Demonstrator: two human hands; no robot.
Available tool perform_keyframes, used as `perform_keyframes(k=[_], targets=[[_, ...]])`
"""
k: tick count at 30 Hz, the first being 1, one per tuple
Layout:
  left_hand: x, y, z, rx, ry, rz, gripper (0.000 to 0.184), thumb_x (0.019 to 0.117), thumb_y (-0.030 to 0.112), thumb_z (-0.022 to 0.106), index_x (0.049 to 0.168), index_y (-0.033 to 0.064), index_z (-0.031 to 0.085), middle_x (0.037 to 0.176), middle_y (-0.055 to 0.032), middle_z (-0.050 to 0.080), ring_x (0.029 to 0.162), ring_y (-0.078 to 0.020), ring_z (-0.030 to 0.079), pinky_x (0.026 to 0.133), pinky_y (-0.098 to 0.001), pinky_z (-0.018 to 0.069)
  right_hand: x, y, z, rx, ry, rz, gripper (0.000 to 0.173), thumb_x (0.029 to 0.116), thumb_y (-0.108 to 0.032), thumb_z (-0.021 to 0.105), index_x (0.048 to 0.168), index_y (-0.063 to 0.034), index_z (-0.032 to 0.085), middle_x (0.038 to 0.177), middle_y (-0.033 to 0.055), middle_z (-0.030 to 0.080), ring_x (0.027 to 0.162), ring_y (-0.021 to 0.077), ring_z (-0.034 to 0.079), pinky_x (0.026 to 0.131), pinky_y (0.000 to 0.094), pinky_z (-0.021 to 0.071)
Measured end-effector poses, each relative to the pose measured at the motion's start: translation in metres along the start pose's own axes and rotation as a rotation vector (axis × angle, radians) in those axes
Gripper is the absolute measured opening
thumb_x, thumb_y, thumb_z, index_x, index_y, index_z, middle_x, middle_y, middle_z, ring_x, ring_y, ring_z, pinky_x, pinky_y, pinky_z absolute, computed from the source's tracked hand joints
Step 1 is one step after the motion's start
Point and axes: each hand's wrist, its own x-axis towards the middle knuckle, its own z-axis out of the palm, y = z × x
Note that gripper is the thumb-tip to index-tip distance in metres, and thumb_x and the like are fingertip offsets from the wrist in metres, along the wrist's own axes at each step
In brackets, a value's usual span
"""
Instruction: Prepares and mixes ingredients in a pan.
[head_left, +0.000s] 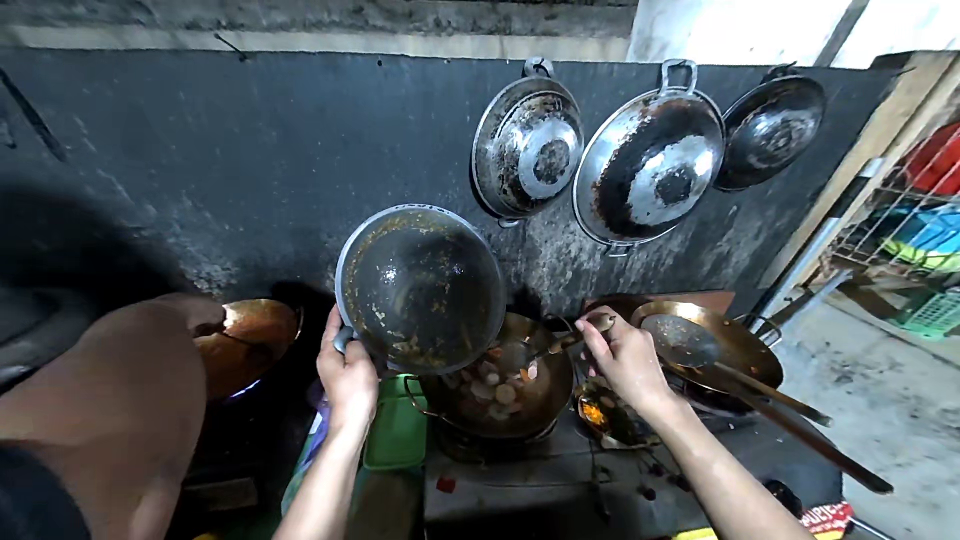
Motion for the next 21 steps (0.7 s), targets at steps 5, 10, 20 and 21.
perform_keyframes(k=[5,10,20,21], targets=[[0.002,0.001,-0.002,0.012,0.023,0.007,0.057,0.0988,0.007,0.038,0.154,0.016,0.044,0.14,-0.0098,0.059,0.119,-0.0184,0.063,0.096,-0.0456,0.0524,0.008,-0.012,-0.025,0.003,0.055,0.099,0.032,0.1069,-0.039,0.052,0.109,-0.01,0.065,0.063,-0.0006,0.064,0.047,0.0129,0.063,0.046,0.0359,0.0577],[0.005,0.005,-0.001,0.002,0.026,-0.067,0.056,0.1008,0.007,0.039,0.155,0.0193,0.043,0.132,-0.0141,0.062,0.092,-0.0224,0.068,0.07,-0.0462,0.0584,0.023,-0.031,-0.056,0.051,0.105,0.099,0.033,0.1083,-0.037,0.049,0.109,-0.0074,0.063,0.064,0.0007,0.066,0.047,0.0136,0.063,0.044,0.0356,0.0569],[-0.007,0.042,0.003,-0.319,-0.136,-0.463,0.048,0.1048,0.005,0.043,0.151,0.0192,0.042,0.111,-0.0179,0.064,0.077,-0.0281,0.067,0.056,-0.043,0.0569,0.097,-0.106,-0.05,0.114,-0.002,-0.103,0.025,0.1052,-0.028,0.058,0.11,-0.0048,0.063,0.072,0.0042,0.068,0.053,0.0145,0.066,0.05,0.0359,0.0602],[-0.007,0.045,0.003,-0.349,-0.16,-0.504,0.047,0.1036,0.003,0.042,0.148,0.0176,0.043,0.107,-0.017,0.064,0.075,-0.027,0.066,0.056,-0.0417,0.0563,0.102,-0.11,-0.041,0.075,-0.04,-0.171,0.023,0.1043,-0.026,0.059,0.109,-0.0046,0.064,0.074,0.0054,0.069,0.055,0.0161,0.067,0.053,0.0383,0.0606]])
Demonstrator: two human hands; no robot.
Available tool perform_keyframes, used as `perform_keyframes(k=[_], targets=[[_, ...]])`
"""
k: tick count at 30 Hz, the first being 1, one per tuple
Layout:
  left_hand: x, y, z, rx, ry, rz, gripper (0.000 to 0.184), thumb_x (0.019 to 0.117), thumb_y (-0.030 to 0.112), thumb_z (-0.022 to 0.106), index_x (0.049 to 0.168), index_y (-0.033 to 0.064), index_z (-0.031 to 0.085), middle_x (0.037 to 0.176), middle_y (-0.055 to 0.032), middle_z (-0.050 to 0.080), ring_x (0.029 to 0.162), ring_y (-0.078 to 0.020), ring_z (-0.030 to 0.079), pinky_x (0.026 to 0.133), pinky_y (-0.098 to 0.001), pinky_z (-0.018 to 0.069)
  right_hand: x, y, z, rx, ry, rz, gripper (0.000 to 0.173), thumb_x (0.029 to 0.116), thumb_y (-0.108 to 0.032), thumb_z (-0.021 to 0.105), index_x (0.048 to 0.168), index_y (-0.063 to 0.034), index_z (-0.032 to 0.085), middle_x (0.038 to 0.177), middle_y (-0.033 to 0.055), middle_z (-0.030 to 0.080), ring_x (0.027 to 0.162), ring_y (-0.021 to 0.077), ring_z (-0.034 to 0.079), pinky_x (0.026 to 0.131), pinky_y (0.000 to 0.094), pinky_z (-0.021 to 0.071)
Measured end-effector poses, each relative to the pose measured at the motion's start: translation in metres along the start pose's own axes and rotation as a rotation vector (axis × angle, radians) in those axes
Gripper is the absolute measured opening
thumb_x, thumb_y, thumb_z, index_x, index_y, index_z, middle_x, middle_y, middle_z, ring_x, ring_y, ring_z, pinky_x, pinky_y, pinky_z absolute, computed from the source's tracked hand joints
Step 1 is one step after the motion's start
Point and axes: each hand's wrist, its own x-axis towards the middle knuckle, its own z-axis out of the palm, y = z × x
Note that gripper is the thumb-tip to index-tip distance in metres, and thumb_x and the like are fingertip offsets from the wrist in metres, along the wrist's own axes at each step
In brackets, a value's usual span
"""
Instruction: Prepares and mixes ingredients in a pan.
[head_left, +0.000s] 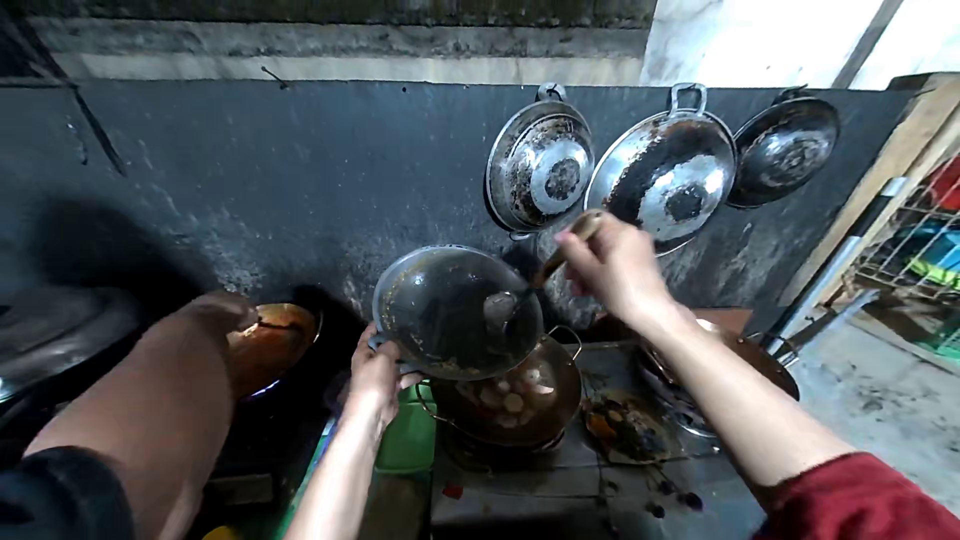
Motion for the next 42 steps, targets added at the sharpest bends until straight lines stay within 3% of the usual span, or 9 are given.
perform_keyframes(k=[6,10,17,19,25,31,34,37,42], targets=[[-0.005,0.007,0.002,-0.105,-0.079,-0.171,0.03,0.1017,0.004,0.043,0.131,0.0116,0.048,0.077,-0.0096,0.055,0.057,-0.0208,0.057,0.053,-0.041,0.0562,0.004,0.005,0.035,-0.206,-0.279,-0.532,0.019,0.0951,-0.014,0.066,0.111,-0.0082,0.074,0.091,0.0104,0.073,0.075,0.0239,0.07,0.07,0.0447,0.0595],[-0.009,0.005,0.003,-0.104,-0.105,-0.169,0.02,0.1041,0.007,0.043,0.121,0.0129,0.051,0.065,-0.0041,0.049,0.046,-0.0132,0.048,0.043,-0.0296,0.0488,-0.022,0.019,0.037,-0.277,-0.272,-0.488,0.034,0.0958,-0.016,0.063,0.128,-0.0117,0.072,0.098,0.0112,0.074,0.075,0.0253,0.071,0.067,0.0464,0.0594],[-0.005,-0.002,0.001,-0.134,-0.094,-0.157,0.028,0.1029,0.004,0.042,0.129,0.0143,0.048,0.07,-0.0069,0.053,0.048,-0.0151,0.05,0.043,-0.0311,0.0487,-0.086,0.019,0.003,-0.048,-0.285,-0.43,0.021,0.0924,-0.025,0.063,0.108,-0.021,0.076,0.09,-0.0126,0.068,0.07,-0.0061,0.06,0.063,0.0157,0.0545],[-0.005,-0.001,0.002,-0.122,-0.092,-0.138,0.029,0.1032,0.004,0.042,0.13,0.0143,0.047,0.07,-0.0068,0.053,0.048,-0.0151,0.052,0.044,-0.0308,0.0497,-0.083,0.018,-0.006,-0.121,-0.248,-0.47,0.018,0.0918,-0.027,0.063,0.103,-0.0204,0.076,0.09,-0.0104,0.068,0.072,-0.0032,0.062,0.064,0.018,0.0554],[-0.006,0.004,0.008,-0.099,-0.089,-0.101,0.035,0.1054,0.005,0.04,0.138,0.0157,0.043,0.077,-0.0096,0.057,0.05,-0.0156,0.053,0.041,-0.029,0.0468,-0.061,0.05,0.012,-0.348,-0.27,-0.38,0.042,0.096,-0.017,0.065,0.138,-0.0178,0.066,0.112,0.0091,0.072,0.084,0.0237,0.072,0.074,0.0454,0.0614],[0.008,-0.009,0.013,0.089,0.013,0.049,0.047,0.1092,0.01,0.037,0.154,0.0226,0.04,0.099,-0.0133,0.061,0.061,-0.0195,0.058,0.047,-0.0345,0.0497,-0.109,0.053,-0.002,-0.24,-0.266,-0.333,0.036,0.0947,-0.026,0.058,0.129,-0.023,0.071,0.107,-0.0075,0.074,0.086,0.004,0.07,0.075,0.03,0.0612],[0.014,-0.015,0.013,0.256,0.042,0.216,0.051,0.1072,0.008,0.036,0.157,0.0184,0.038,0.124,-0.0161,0.063,0.088,-0.0228,0.067,0.07,-0.0438,0.0584,-0.128,0.061,-0.016,-0.173,-0.147,-0.343,0.03,0.0959,-0.027,0.055,0.118,-0.0213,0.073,0.101,-0.0102,0.072,0.078,-0.0025,0.065,0.067,0.0218,0.0576],[0.022,-0.023,0.005,0.501,0.071,0.463,0.054,0.1039,0.006,0.036,0.157,0.0139,0.039,0.141,-0.0178,0.058,0.123,-0.0295,0.061,0.101,-0.0549,0.0487,-0.141,0.069,-0.036,-0.093,-0.052,-0.258,0.031,0.0968,-0.025,0.054,0.12,-0.0201,0.074,0.109,-0.0097,0.073,0.087,-0.0025,0.068,0.074,0.0231,0.0604],[0.026,-0.026,0.004,0.654,0.196,0.659,0.052,0.1011,0.004,0.042,0.153,0.0112,0.04,0.122,-0.0262,0.065,0.099,-0.041,0.067,0.082,-0.0618,0.0525,-0.159,0.088,-0.042,-0.072,0.031,-0.139,0.031,0.097,-0.023,0.052,0.117,-0.0166,0.075,0.109,-0.0073,0.075,0.089,-0.002,0.068,0.077,0.0224,0.0593]])
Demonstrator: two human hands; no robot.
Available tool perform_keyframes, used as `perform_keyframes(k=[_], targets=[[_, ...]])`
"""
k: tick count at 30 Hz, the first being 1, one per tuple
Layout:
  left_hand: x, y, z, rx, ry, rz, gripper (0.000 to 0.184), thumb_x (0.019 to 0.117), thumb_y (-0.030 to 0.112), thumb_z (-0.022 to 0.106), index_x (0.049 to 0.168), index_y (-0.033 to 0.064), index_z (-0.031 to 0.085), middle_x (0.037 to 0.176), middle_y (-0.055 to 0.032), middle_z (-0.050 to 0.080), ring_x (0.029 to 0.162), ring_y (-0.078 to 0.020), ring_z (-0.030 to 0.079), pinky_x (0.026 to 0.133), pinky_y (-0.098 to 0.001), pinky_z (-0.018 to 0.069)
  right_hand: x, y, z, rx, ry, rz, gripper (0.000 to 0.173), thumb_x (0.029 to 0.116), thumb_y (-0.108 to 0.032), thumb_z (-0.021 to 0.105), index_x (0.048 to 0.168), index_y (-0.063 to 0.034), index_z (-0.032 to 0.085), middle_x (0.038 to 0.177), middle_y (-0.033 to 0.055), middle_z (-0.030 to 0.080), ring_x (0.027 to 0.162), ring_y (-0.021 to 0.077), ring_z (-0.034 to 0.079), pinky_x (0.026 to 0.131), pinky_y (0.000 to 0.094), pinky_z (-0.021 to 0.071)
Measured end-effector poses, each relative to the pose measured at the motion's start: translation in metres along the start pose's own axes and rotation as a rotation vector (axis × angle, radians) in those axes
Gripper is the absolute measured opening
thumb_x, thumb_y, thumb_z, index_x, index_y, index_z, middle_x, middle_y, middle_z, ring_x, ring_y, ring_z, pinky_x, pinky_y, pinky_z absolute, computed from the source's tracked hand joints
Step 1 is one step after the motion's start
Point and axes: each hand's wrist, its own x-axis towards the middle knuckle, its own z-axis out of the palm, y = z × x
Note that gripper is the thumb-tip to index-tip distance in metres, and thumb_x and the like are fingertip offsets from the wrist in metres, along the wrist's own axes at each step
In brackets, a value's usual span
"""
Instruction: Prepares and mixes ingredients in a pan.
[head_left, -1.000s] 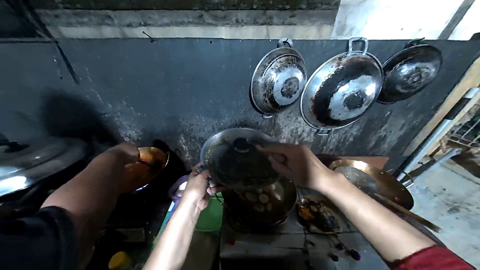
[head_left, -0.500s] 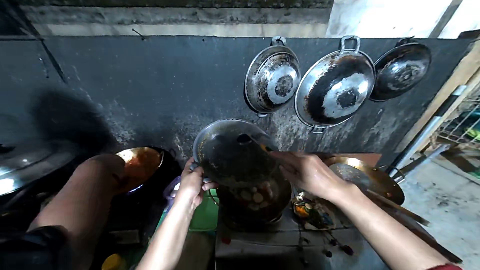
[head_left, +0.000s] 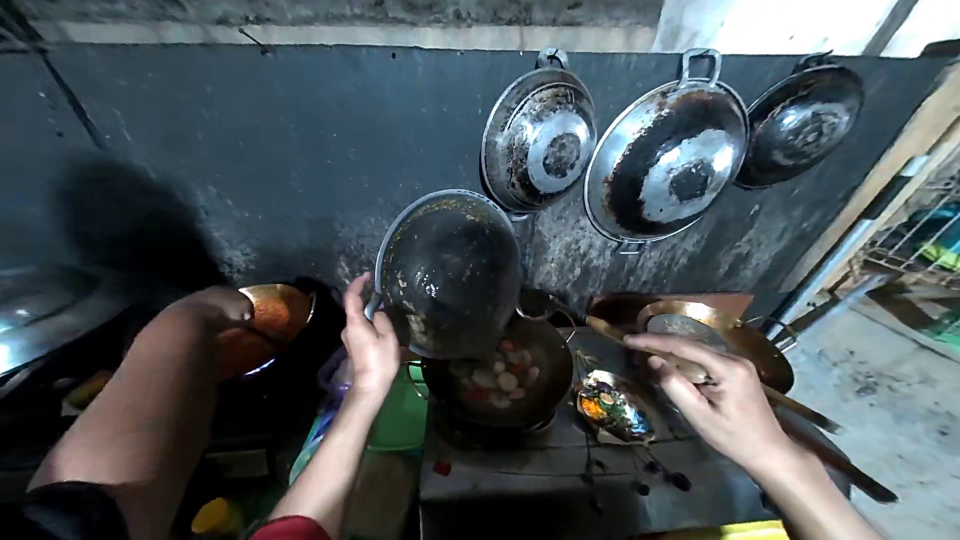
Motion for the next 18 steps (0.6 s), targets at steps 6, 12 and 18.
perform_keyframes(k=[6,12,18], targets=[[0.008,0.003,0.001,0.1,0.082,-0.055,0.02,0.1048,0.008,0.043,0.118,-0.0008,0.054,0.094,-0.0252,0.064,0.086,-0.0407,0.066,0.074,-0.0601,0.0504,-0.014,0.011,0.023,0.041,0.002,0.064,0.029,0.0973,-0.024,0.053,0.115,-0.019,0.075,0.106,-0.0089,0.074,0.085,-0.0026,0.067,0.073,0.0206,0.0584],[0.008,0.003,0.001,0.125,0.071,-0.036,0.021,0.1056,0.011,0.044,0.105,-0.0026,0.06,0.093,-0.0247,0.066,0.087,-0.0409,0.066,0.075,-0.0616,0.0497,-0.018,0.01,0.021,0.057,-0.003,0.063,0.028,0.0981,-0.026,0.054,0.115,-0.0194,0.075,0.106,-0.0087,0.075,0.087,-0.0016,0.069,0.076,0.0219,0.0598],[0.022,0.011,0.005,0.069,0.074,-0.125,0.023,0.1021,0.006,0.048,0.104,-0.0049,0.067,0.096,-0.0221,0.069,0.092,-0.0348,0.066,0.086,-0.0573,0.049,-0.01,0.0,-0.001,0.022,0.044,0.0,0.028,0.0987,-0.023,0.053,0.114,-0.015,0.074,0.104,-0.007,0.074,0.082,-0.0051,0.066,0.071,0.0175,0.0563]])
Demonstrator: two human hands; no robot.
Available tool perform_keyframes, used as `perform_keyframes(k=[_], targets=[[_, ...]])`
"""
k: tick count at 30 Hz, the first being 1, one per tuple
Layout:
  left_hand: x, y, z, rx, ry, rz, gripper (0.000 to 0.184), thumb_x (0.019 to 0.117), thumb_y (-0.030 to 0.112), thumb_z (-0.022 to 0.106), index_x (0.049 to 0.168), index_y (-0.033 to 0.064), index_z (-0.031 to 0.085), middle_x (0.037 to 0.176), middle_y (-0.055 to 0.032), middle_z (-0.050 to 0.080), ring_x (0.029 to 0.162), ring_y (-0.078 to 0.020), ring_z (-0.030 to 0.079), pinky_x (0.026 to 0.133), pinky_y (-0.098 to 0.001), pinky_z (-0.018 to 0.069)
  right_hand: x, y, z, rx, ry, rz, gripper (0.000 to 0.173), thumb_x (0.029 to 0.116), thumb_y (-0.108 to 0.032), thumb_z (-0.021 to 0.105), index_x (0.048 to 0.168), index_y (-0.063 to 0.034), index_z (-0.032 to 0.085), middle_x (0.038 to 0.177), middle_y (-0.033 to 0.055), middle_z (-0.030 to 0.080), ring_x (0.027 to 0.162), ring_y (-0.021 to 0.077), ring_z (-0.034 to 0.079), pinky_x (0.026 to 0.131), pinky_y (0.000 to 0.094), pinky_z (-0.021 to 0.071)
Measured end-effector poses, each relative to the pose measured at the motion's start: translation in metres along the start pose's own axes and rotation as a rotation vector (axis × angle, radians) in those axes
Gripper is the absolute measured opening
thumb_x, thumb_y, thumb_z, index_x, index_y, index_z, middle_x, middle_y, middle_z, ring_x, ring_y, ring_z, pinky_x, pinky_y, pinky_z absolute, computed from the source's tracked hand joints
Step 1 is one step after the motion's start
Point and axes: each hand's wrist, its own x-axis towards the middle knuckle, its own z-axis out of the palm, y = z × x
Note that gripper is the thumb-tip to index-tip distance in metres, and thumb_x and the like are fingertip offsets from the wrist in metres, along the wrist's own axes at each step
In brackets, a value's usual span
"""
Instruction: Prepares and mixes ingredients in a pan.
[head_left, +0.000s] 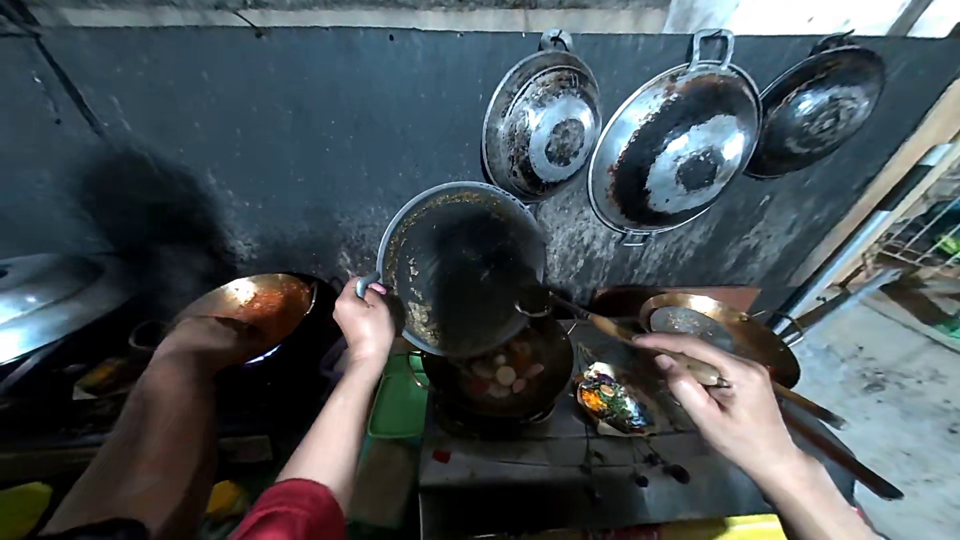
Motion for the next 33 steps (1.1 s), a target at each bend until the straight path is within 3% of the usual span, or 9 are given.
perform_keyframes(k=[6,9,11,15,18,22,26,29,33], targets=[[0.014,-0.012,0.011,-0.117,-0.012,-0.205,0.025,0.1017,0.009,0.047,0.107,-0.0032,0.069,0.102,-0.0225,0.068,0.097,-0.0345,0.065,0.089,-0.0583,0.048,0.002,-0.002,-0.012,0.014,0.093,0.106,0.028,0.1022,-0.028,0.052,0.117,-0.0125,0.07,0.088,-0.0065,0.073,0.067,0.0009,0.068,0.058,0.0241,0.0605],[0.009,-0.004,0.015,-0.358,-0.034,-0.45,0.019,0.1021,0.011,0.047,0.105,0.0007,0.064,0.092,-0.0107,0.064,0.077,-0.0178,0.062,0.071,-0.0398,0.0536,0.005,-0.002,-0.002,0.037,0.07,0.178,0.026,0.1032,-0.033,0.053,0.113,-0.0133,0.068,0.073,-0.0075,0.07,0.057,0.0046,0.068,0.05,0.027,0.0604],[0.006,0.005,0.014,-0.58,-0.073,-0.626,0.017,0.1032,0.012,0.05,0.115,0.0024,0.057,0.093,-0.0101,0.061,0.07,-0.0173,0.062,0.06,-0.0362,0.0563,0.013,-0.003,0.008,0.005,0.021,0.189,0.025,0.1021,-0.035,0.054,0.11,-0.0155,0.068,0.069,-0.0088,0.068,0.054,0.0038,0.066,0.047,0.0273,0.0587],[-0.001,0.008,0.005,-0.884,-0.216,-0.775,0.03,0.1057,0.013,0.048,0.135,0.0063,0.051,0.117,-0.0153,0.061,0.096,-0.0265,0.067,0.08,-0.044,0.0593,0.036,-0.002,0.026,-0.105,-0.103,0.156,0.022,0.1007,-0.033,0.054,0.104,-0.0174,0.07,0.066,-0.0079,0.067,0.053,0.0051,0.065,0.048,0.0313,0.0577],[-0.005,0.017,-0.008,-0.807,-0.369,-0.772,0.04,0.1077,0.01,0.032,0.144,0.0109,0.048,0.12,-0.0158,0.061,0.096,-0.0256,0.067,0.082,-0.0413,0.0583,0.048,0.003,0.034,-0.145,-0.195,0.134,0.024,0.1005,-0.033,0.054,0.104,-0.0158,0.07,0.065,-0.0051,0.065,0.053,0.0087,0.064,0.049,0.0352,0.0567],[-0.011,0.02,-0.011,-0.692,-0.442,-0.77,0.041,0.1091,0.015,0.031,0.148,0.0167,0.047,0.124,-0.0169,0.062,0.099,-0.0287,0.068,0.082,-0.0443,0.0583,0.056,0.004,0.039,-0.138,-0.247,0.149,0.023,0.1016,-0.033,0.055,0.102,-0.0161,0.07,0.065,-0.0051,0.065,0.054,0.0088,0.063,0.051,0.0357,0.0561],[-0.022,0.021,-0.006,-0.694,-0.399,-0.693,0.038,0.1105,0.017,0.034,0.145,0.0154,0.051,0.111,-0.0153,0.065,0.085,-0.0252,0.069,0.072,-0.0418,0.0598,0.057,0.008,0.045,-0.014,-0.224,0.221,0.02,0.103,-0.031,0.055,0.097,-0.0155,0.067,0.062,-0.006,0.065,0.049,0.0067,0.063,0.047,0.0315,0.0569],[-0.028,0.021,-0.003,-0.723,-0.318,-0.627,0.036,0.1112,0.017,0.036,0.143,0.0136,0.053,0.102,-0.0132,0.065,0.076,-0.0216,0.068,0.066,-0.0381,0.0604,0.055,0.009,0.047,0.074,-0.142,0.355,0.027,0.1067,-0.032,0.052,0.096,-0.0113,0.065,0.063,-0.0024,0.068,0.049,0.0107,0.066,0.047,0.0337,0.0593],[-0.029,0.015,-0.004,-0.693,-0.25,-0.515,0.041,0.1108,0.011,0.034,0.148,0.016,0.05,0.113,-0.0141,0.065,0.083,-0.0212,0.069,0.07,-0.0384,0.06,0.056,0.008,0.033,0.155,-0.031,0.465,0.027,0.1076,-0.031,0.052,0.097,-0.009,0.064,0.063,-0.0004,0.069,0.048,0.0127,0.066,0.045,0.033,0.0591]])
